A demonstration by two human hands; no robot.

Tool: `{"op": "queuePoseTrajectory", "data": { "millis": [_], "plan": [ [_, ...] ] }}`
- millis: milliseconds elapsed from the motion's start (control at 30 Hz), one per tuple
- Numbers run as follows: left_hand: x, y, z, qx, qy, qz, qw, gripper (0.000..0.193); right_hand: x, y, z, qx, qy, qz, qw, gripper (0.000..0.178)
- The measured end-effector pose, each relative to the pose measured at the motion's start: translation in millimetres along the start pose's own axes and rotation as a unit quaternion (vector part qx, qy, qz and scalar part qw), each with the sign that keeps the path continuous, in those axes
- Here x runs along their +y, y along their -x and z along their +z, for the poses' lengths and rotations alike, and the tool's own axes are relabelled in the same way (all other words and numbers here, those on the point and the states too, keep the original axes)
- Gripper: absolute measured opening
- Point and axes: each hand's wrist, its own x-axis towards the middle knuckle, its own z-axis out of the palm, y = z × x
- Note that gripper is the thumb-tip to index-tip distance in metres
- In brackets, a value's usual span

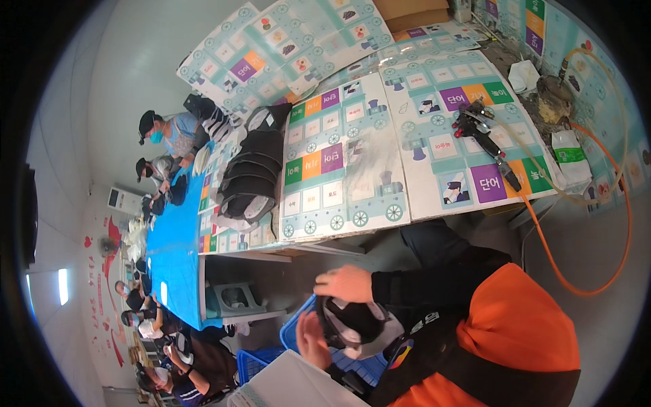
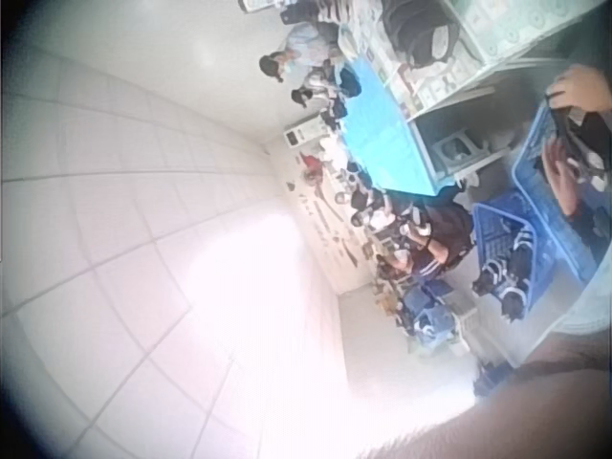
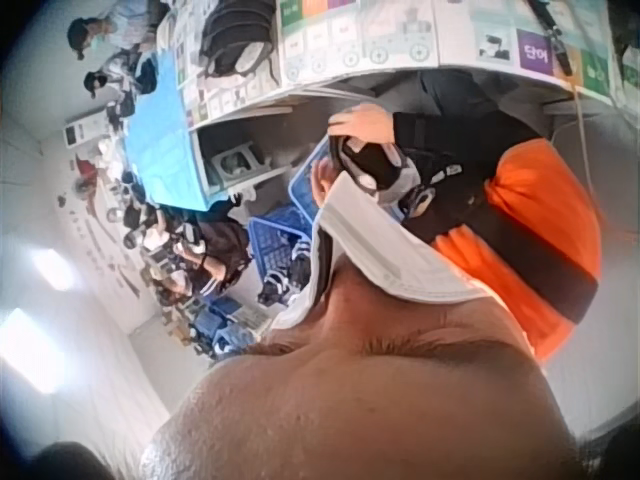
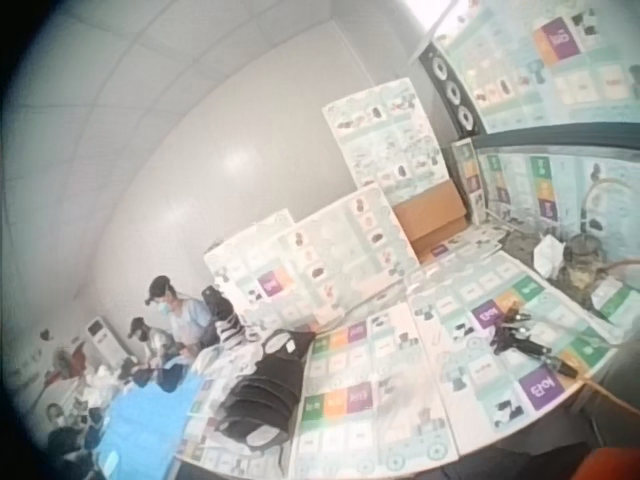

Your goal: The person trims the edges of shoe heel components using a handheld tool and stacks them on the table. The person picks up each component by hand from a basket, removes excess material around the edges, and then places it into a growing stack.

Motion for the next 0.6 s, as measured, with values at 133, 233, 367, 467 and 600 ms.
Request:
{"op": "queuePoseTrajectory", "data": {
  "millis": [133, 233, 367, 467, 600],
  "plan": [
    [76, 17, 4, 0.007, -0.182, 0.095, 0.979, 0.062, 8, -21, -63, 0.252, -0.101, 0.083, 0.959, 0.044],
    [89, -14, 28, 0.115, -0.143, 0.104, 0.978, 0.056, 6, -30, -92, 0.316, -0.165, 0.155, 0.921, 0.036],
    [153, -74, 86, 0.168, -0.266, 0.212, 0.925, 0.036, 33, -29, -114, 0.307, -0.194, 0.119, 0.924, 0.044],
    [208, -112, 131, 0.077, -0.432, 0.297, 0.848, 0.034, 75, 3, -160, 0.295, -0.002, 0.108, 0.949, 0.057],
    [215, -190, 203, -0.034, -0.525, 0.387, 0.757, 0.031, 147, 108, -251, 0.247, 0.380, 0.451, 0.769, 0.041]
  ]
}}
